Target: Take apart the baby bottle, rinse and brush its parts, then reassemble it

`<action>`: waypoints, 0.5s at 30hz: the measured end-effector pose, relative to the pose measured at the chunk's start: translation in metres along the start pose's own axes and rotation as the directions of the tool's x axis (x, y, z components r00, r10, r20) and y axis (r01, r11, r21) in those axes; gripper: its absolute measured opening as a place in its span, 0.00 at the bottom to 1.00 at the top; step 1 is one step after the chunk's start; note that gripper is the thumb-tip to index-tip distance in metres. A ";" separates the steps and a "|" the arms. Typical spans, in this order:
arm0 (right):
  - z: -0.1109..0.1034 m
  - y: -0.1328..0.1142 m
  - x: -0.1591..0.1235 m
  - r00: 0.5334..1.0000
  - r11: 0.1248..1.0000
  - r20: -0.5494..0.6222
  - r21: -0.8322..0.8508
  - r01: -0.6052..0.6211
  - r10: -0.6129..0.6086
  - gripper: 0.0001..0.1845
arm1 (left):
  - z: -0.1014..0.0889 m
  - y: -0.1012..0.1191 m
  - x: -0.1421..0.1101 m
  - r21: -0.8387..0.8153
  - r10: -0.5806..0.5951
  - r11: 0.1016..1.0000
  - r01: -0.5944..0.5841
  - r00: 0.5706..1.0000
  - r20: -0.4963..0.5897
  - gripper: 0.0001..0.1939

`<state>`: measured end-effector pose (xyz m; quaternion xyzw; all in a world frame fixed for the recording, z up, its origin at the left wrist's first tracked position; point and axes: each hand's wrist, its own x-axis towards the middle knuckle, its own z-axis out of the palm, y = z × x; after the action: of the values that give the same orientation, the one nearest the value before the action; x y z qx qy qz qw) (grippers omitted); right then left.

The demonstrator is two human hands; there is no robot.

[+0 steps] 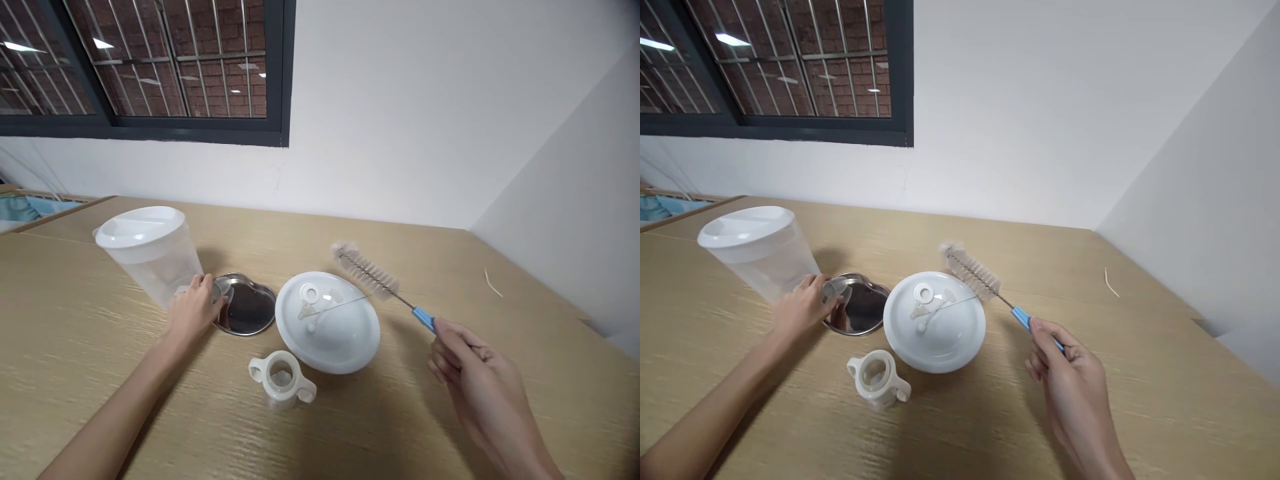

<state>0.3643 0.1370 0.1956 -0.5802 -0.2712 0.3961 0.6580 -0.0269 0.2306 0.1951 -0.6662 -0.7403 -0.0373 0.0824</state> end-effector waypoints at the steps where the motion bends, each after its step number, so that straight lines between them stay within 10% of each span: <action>1: 0.000 0.000 0.000 1.000 1.000 -0.001 0.004 0.000 0.000 0.32 | 0.000 0.001 0.000 -0.004 0.004 1.000 -0.004 1.000 -0.002 0.23; 15: 0.002 -0.002 0.000 1.000 1.000 -0.013 0.016 -0.001 0.001 0.32 | 0.010 -0.002 0.002 -0.051 0.043 0.998 -0.045 0.998 -0.050 0.22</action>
<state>0.3629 0.1376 0.1978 -0.5776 -0.2634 0.3949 0.6641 -0.0297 0.2343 0.1862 -0.6831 -0.7219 -0.0714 0.0839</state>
